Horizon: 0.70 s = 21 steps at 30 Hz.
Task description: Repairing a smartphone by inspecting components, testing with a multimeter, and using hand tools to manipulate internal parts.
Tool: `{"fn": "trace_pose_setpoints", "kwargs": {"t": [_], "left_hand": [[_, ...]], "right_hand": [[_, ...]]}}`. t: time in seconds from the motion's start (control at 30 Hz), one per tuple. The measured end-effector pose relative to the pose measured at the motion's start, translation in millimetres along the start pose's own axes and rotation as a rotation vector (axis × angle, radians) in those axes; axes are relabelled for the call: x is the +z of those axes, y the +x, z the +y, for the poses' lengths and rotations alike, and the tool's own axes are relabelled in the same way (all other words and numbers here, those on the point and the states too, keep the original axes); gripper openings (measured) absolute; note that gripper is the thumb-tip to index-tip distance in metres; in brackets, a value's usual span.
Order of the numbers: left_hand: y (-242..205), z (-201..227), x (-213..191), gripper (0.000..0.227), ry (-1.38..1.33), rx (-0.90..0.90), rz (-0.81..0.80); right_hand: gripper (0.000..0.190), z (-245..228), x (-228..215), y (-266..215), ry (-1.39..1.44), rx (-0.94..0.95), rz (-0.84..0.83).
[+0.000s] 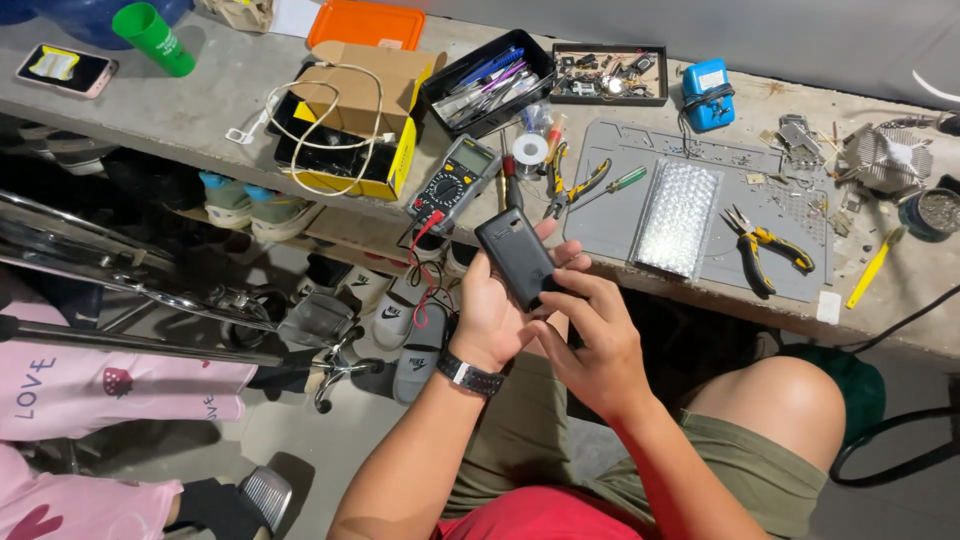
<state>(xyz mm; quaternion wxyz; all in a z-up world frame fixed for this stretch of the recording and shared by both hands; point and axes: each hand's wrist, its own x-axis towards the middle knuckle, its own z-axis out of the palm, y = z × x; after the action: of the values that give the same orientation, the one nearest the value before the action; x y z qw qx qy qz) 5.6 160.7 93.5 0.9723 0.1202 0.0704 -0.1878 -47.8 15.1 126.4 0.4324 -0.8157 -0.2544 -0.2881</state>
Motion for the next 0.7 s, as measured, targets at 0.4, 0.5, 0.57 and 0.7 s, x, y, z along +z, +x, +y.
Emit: {"fn": "trace_pose_setpoints", "kwargs": {"t": [0.4, 0.5, 0.57, 0.7], "left_hand": [[23, -34, -7, 0.071, 0.158, -0.043, 0.001], [26, -40, -4, 0.067, 0.173, -0.079, -0.001], [26, -43, 1, 0.066, 0.166, -0.097, -0.002], [31, -45, 5, 0.065, 0.120, -0.141, -0.041]], "right_hand": [[0.076, 23, -10, -13, -0.082, 0.072, 0.114], [0.079, 32, -12, -19, -0.102, 0.089, 0.138], [0.080, 33, -17, -20, -0.036, 0.164, 0.147], [0.079, 64, -24, -39, 0.557, 0.582, 0.224]]}}
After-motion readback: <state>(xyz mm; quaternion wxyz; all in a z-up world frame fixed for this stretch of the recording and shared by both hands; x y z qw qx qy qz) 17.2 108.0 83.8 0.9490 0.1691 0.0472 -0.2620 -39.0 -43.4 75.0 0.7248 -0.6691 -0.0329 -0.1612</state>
